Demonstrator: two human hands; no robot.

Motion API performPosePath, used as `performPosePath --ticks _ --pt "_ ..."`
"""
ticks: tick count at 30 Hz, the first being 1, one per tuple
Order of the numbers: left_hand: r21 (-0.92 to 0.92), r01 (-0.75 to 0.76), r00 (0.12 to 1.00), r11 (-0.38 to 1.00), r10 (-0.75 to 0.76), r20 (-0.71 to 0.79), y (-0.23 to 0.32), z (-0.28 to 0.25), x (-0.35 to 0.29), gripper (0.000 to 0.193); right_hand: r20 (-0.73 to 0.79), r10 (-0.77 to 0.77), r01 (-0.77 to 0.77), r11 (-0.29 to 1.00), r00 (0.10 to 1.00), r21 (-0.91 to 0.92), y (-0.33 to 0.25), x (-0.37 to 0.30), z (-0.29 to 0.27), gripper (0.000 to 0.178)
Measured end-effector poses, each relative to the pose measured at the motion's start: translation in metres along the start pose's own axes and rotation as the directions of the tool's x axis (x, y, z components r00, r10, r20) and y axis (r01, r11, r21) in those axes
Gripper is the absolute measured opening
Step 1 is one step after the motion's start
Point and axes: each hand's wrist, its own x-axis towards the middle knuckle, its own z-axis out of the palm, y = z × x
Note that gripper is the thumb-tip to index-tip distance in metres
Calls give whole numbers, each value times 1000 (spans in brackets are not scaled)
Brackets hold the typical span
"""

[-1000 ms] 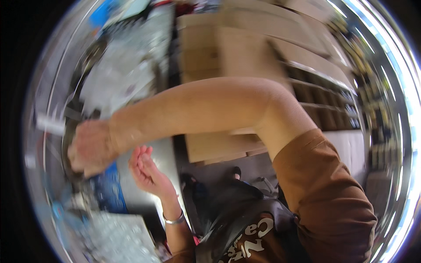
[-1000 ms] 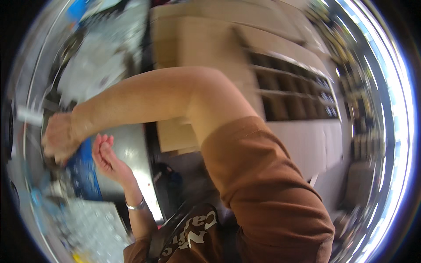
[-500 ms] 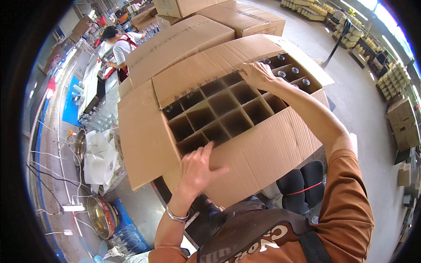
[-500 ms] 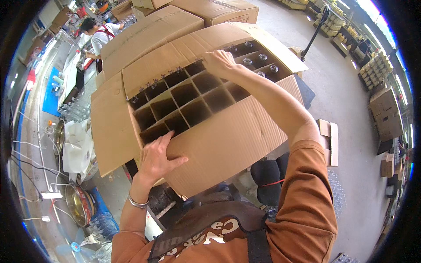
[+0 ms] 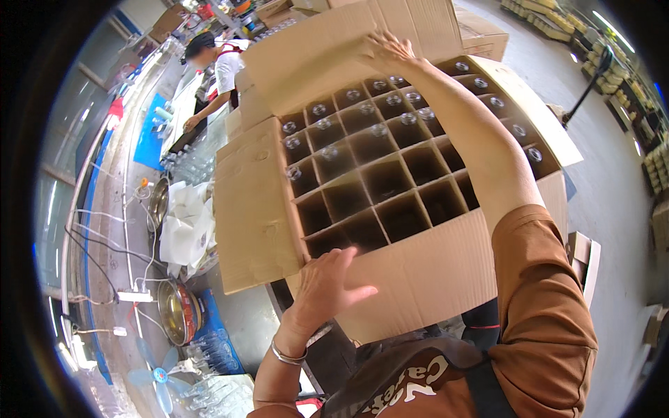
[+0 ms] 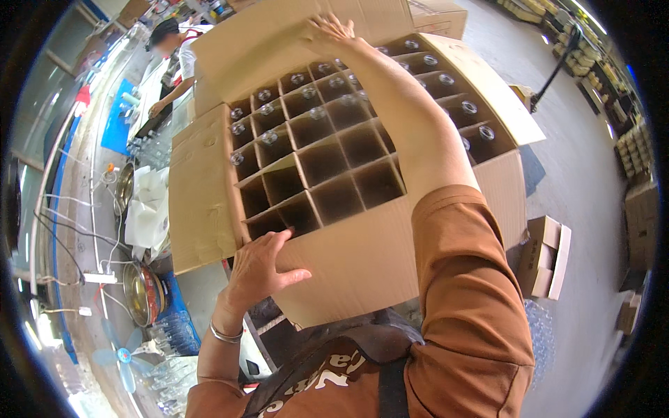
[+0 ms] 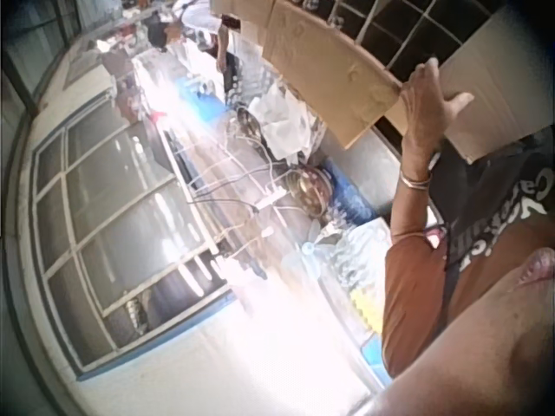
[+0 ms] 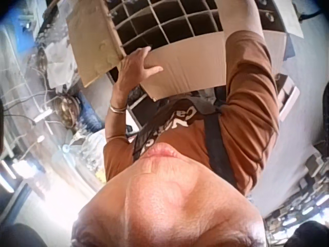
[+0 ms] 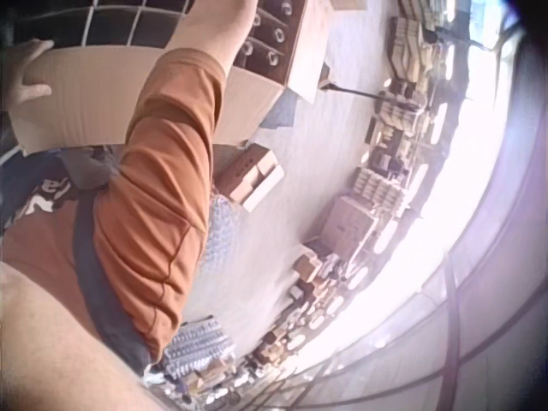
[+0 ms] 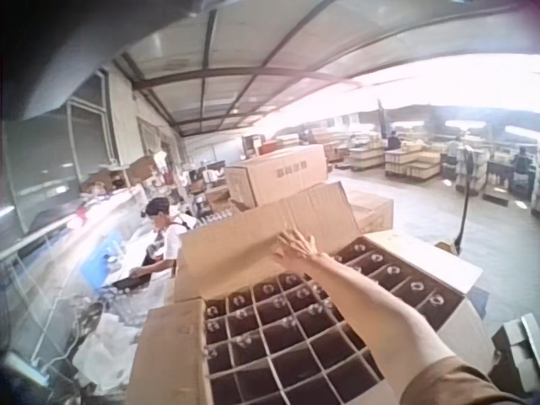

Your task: The person places clear plastic bottles into a cardboard box with internal dividers, then closes and seals the box with tape. The person repeats this process with additional bottles and boxes.

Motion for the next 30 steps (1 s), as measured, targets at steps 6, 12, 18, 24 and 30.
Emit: performPosePath --ticks 6,12,18,24,30 --pt "21 33 998 999 -34 62 2 -5 5 74 397 33 -71 994 917 79 9 5 28 66" --pt "-82 -109 947 991 79 -312 -34 -57 83 69 73 -335 302 910 939 285 30 -79 -12 53" --pt "138 6 987 990 17 -161 -119 -13 165 59 88 -440 400 869 894 290 24 -148 -17 45" --pt "211 -113 857 971 202 -473 -128 3 186 39 -40 -419 412 863 907 293 31 -147 -6 39" --pt "150 228 877 962 -136 -461 -122 2 168 48 -264 -445 478 876 856 71 32 -158 -4 37"
